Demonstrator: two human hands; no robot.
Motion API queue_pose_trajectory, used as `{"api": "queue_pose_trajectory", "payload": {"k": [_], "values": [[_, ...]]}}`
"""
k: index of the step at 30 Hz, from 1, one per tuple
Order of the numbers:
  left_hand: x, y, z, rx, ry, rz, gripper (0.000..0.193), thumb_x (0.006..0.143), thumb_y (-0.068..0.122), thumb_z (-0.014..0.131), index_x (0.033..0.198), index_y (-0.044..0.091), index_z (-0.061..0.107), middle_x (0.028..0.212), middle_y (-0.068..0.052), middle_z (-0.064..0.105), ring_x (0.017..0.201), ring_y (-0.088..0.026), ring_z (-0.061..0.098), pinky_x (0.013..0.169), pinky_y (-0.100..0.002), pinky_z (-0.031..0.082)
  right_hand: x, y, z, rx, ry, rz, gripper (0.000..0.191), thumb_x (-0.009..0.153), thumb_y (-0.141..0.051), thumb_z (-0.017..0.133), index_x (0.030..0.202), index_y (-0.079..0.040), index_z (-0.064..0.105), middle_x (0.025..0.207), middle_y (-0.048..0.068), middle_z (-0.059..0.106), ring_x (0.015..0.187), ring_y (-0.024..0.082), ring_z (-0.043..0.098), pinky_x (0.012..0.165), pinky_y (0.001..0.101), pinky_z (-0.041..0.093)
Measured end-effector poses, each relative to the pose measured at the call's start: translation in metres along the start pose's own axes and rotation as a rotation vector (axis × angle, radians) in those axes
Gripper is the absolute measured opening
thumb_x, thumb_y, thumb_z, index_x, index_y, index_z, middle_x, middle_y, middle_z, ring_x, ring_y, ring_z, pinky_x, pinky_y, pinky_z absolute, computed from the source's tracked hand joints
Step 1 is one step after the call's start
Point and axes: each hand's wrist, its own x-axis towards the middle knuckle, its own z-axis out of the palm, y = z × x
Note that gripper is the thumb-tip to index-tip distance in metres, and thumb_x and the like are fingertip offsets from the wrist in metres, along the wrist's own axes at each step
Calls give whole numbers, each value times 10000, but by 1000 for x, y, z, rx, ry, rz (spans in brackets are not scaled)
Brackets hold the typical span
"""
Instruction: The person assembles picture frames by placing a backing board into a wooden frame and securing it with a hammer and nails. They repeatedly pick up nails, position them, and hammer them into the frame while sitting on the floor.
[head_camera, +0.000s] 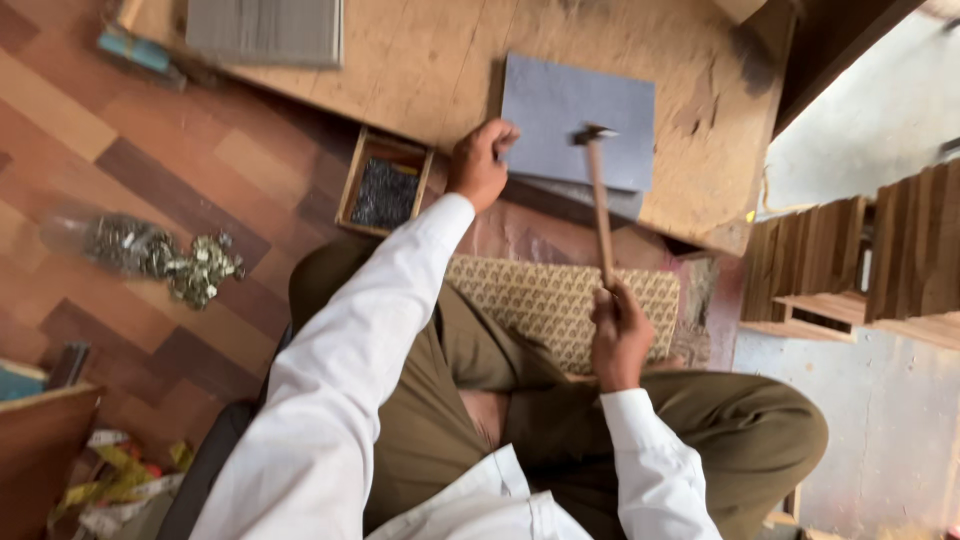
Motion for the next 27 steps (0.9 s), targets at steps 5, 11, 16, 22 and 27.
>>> {"api": "queue_pose_trajectory", "payload": {"k": [5, 11, 16, 22, 27], "values": [[3, -1, -4, -76, 193, -156, 339, 807, -23, 690, 1134, 63, 711, 1060, -125, 725, 936, -267, 705, 828, -369, 580, 38, 23, -39, 584, 24, 607, 282, 1049, -239, 601, 1181, -5, 689, 715, 28, 597, 527, 97, 456, 449, 270, 347], [-7, 2, -3, 254, 135, -264, 282, 801, 156, 805, 1064, 60, 765, 1066, -150, 680, 980, -296, 660, 888, -409, 540, 51, 30, -39, -74, 290, 180, 398, 969, -198, 722, 1291, 30, 670, 1050, 176, 677, 879, 270, 638, 723, 365, 517], [-10, 1, -2, 289, 148, -213, 286, 812, 176, 792, 1075, 65, 767, 1147, -165, 665, 1064, -330, 630, 944, -426, 511, 94, 12, -12, -69, 114, 188, 559, 967, -235, 713, 1455, -24, 542, 1400, 169, 634, 1228, 294, 653, 1020, 394, 521], [-19, 20, -4, 321, 92, -261, 295, 820, 193, 809, 1082, 63, 772, 1125, -165, 690, 1076, -326, 636, 949, -424, 520, 169, -21, 24, 37, 6, 305, 527, 943, -198, 722, 1413, 2, 594, 1214, 218, 714, 1093, 333, 697, 963, 420, 575], [-3, 37, -13, -74, 152, -435, 378, 855, 89, 691, 1231, 63, 702, 1288, -108, 688, 1004, -245, 720, 852, -354, 614, 116, -42, 37, 122, 222, 137, 380, 955, -166, 727, 1291, 4, 683, 1193, 116, 738, 1057, 226, 722, 950, 344, 601]]}}
